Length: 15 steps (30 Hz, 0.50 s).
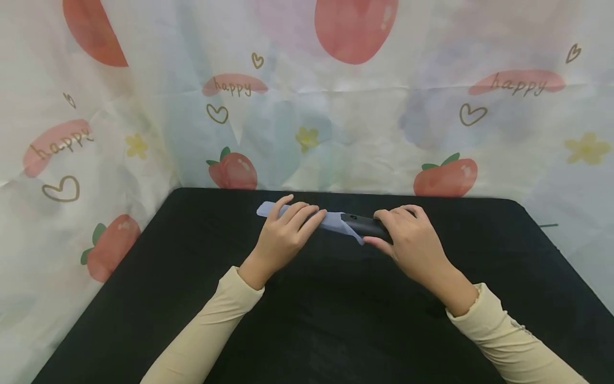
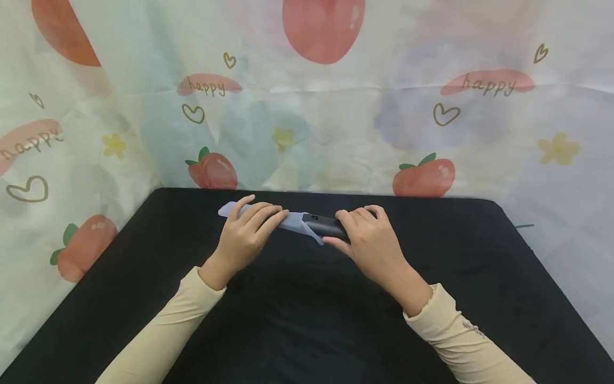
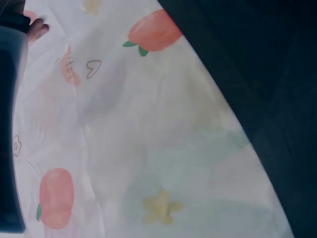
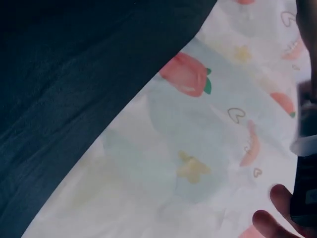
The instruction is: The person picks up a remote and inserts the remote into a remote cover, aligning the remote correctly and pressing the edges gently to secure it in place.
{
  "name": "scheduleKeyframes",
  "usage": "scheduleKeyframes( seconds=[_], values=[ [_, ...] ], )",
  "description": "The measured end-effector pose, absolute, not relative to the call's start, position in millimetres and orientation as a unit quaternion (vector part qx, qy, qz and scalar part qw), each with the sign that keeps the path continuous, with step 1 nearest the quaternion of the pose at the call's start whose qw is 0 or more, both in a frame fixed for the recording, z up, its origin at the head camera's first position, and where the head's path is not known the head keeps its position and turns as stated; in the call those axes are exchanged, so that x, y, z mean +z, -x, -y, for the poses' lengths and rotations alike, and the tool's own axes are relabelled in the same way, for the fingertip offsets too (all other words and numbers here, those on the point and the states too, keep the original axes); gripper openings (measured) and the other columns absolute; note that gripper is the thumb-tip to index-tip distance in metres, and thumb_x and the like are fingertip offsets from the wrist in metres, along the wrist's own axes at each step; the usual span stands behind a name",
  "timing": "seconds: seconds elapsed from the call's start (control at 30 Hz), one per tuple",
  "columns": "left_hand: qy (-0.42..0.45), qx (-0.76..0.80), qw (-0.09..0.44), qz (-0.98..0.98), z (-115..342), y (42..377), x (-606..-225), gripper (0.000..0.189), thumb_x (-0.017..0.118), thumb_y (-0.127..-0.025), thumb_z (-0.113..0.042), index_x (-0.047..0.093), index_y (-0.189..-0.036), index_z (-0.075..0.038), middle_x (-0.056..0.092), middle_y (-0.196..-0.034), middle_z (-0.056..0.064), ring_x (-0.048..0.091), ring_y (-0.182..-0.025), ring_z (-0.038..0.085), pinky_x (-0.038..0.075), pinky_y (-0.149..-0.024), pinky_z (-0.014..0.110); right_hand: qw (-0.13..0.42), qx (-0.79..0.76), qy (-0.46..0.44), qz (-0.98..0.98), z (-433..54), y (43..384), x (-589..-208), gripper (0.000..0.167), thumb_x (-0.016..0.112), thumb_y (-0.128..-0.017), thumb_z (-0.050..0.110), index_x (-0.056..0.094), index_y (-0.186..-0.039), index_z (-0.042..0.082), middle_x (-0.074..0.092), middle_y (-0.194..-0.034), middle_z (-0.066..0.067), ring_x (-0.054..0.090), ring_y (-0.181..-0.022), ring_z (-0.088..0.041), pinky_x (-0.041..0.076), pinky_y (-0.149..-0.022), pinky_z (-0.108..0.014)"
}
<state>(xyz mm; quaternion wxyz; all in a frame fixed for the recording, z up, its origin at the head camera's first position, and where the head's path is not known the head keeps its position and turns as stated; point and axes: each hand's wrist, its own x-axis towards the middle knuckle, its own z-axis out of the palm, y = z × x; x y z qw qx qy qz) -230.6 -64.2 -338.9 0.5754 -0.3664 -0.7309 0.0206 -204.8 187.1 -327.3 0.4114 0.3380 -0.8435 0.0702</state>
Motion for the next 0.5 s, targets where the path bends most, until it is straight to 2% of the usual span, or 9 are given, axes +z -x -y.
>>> scheduleKeyframes(
  seconds=[0.07,0.17,0.27,0.4,0.43,0.5],
  values=[
    [0.373,0.022,0.580,0.723,61.8,232.9,-340.7,0.020,0.052,-0.093,-0.005,0.068,-0.102,-0.013,0.069,-0.091,0.000,0.063,-0.084,0.015,0.047,-0.088,0.037,0.410,0.087,-0.340,0.842,-189.9,205.1,-326.7,0.064,0.029,-0.094,0.058,0.059,-0.090,0.001,0.066,-0.074,-0.012,0.061,-0.070,-0.026,0.046,-0.077,-0.047],
    [0.383,0.010,0.559,0.735,58.6,234.3,-345.0,0.023,0.044,-0.097,-0.012,0.066,-0.103,-0.012,0.066,-0.088,0.000,0.060,-0.080,0.016,0.045,-0.084,0.037,0.398,0.113,-0.337,0.846,-192.5,205.2,-327.5,0.062,0.030,-0.094,0.057,0.060,-0.085,0.003,0.064,-0.068,-0.008,0.056,-0.064,-0.022,0.046,-0.075,-0.045],
    [0.401,-0.005,0.511,0.760,58.2,233.4,-351.3,0.025,0.053,-0.093,-0.027,0.062,-0.109,-0.011,0.061,-0.089,0.002,0.056,-0.082,0.018,0.042,-0.085,0.040,0.354,0.163,-0.319,0.864,-193.3,203.2,-328.2,0.053,0.037,-0.094,0.052,0.061,-0.079,0.007,0.059,-0.062,-0.002,0.054,-0.063,-0.019,0.047,-0.076,-0.044],
    [0.407,0.005,0.463,0.788,58.9,229.7,-359.4,0.059,0.071,-0.076,-0.050,0.057,-0.119,-0.012,0.057,-0.092,0.002,0.052,-0.086,0.019,0.038,-0.090,0.044,0.292,0.225,-0.271,0.889,-191.7,199.4,-328.0,0.029,0.054,-0.092,0.036,0.061,-0.078,0.012,0.060,-0.065,0.002,0.060,-0.074,-0.023,0.048,-0.077,-0.047],
    [0.403,0.012,0.458,0.793,59.1,228.6,-361.0,0.064,0.073,-0.073,-0.053,0.056,-0.121,-0.013,0.057,-0.092,0.002,0.052,-0.087,0.019,0.038,-0.091,0.044,0.287,0.232,-0.265,0.891,-190.6,199.0,-328.4,0.024,0.058,-0.091,0.032,0.061,-0.079,0.012,0.063,-0.067,0.001,0.061,-0.076,-0.024,0.048,-0.077,-0.047],
    [0.389,0.021,0.450,0.804,60.5,226.5,-364.0,0.066,0.074,-0.072,-0.053,0.055,-0.122,-0.015,0.056,-0.092,0.001,0.052,-0.088,0.019,0.039,-0.093,0.044,0.295,0.230,-0.272,0.887,-188.0,199.5,-330.5,0.023,0.056,-0.092,0.031,0.061,-0.082,0.011,0.064,-0.070,0.000,0.061,-0.076,-0.024,0.048,-0.077,-0.047]
  ],
)
